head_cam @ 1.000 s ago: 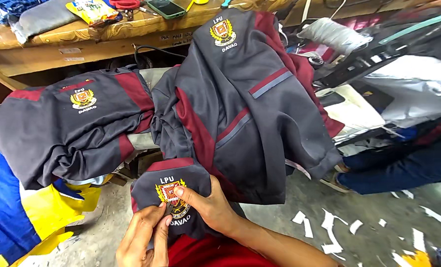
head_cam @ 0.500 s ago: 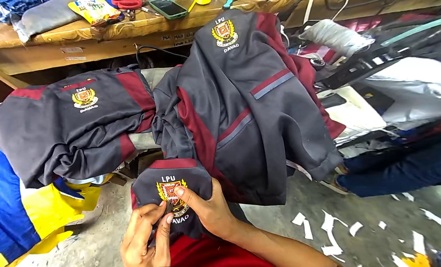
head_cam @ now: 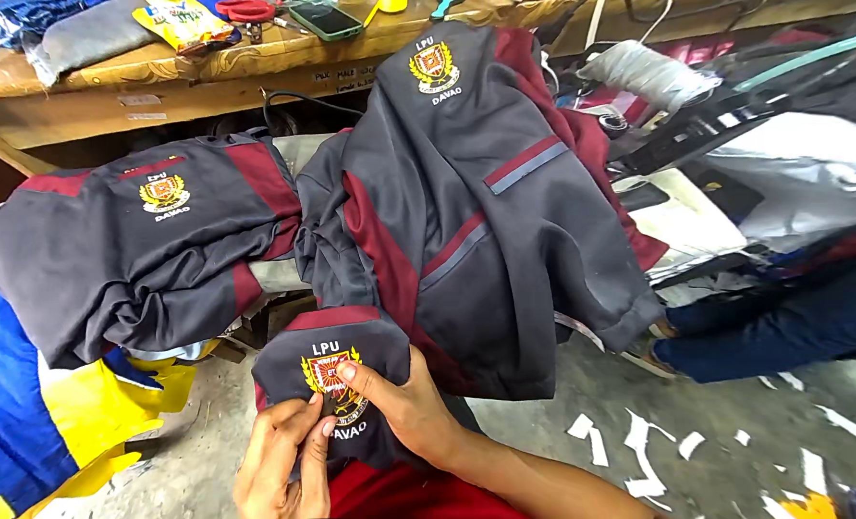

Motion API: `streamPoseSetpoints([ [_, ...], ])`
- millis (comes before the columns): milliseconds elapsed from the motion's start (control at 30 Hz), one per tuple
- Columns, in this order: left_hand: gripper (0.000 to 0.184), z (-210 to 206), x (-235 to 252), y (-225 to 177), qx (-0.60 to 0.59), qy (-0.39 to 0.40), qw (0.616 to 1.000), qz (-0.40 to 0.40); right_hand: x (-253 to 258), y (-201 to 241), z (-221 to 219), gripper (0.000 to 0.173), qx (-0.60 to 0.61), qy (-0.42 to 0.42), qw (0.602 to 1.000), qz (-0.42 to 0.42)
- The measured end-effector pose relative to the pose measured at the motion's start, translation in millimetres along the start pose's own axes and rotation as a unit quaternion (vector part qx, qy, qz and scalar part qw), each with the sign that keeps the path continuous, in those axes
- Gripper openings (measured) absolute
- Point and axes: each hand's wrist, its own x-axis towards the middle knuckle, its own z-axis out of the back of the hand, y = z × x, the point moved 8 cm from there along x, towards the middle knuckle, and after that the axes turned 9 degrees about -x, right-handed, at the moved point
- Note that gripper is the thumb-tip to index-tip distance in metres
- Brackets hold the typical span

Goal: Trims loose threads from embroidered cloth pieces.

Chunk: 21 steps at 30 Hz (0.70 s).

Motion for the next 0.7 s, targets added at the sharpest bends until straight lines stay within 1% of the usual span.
streamPoseSetpoints([
  [67, 0.015, 0.7, 1.7, -1.5, 0.011, 0.011, 1.000, -0.007, -0.5, 0.0, 0.0, 0.019, 0.004, 0.001, 1.000, -0.005],
  [167, 0.014, 1.9, 3.2, 0.7, -0.003, 0.018, 1.000, 0.007, -1.4, 0.3, -0.7, 0.018, 0.001, 0.003, 1.000, 0.015],
  [267, 0.014, 2.4, 3.0, 5.5, -0.045, 0.015, 0.998, 0.050, -1.2, -1.1, -1.1, 0.018, 0.006, 0.008, 1.000, 0.014],
  [333, 0.015, 3.5, 2.5, 9.7, -0.081, 0.006, 0.993, 0.081, -0.3, -3.5, -0.9, 0.019, 0.016, 0.010, 1.000, -0.006],
  [367, 0.016, 3.9, 2.6, 10.2, -0.081, 0.004, 0.993, 0.083, 0.3, -5.2, -0.6, 0.019, 0.024, 0.008, 0.999, -0.020],
  [467, 0.020, 4.8, 3.2, 4.3, -0.022, 0.010, 0.999, 0.042, 0.7, -8.1, 0.7, 0.019, 0.038, 0.003, 0.998, -0.041],
  [567, 0.019, 2.8, 4.0, -5.9, 0.052, 0.022, 0.998, 0.002, 0.8, -8.5, 0.8, 0.018, 0.038, 0.002, 0.998, -0.044],
  [700, 0.018, 1.1, 5.1, -8.5, 0.080, 0.030, 0.996, -0.020, 1.0, -7.1, 0.0, 0.019, 0.027, 0.008, 0.999, -0.036],
])
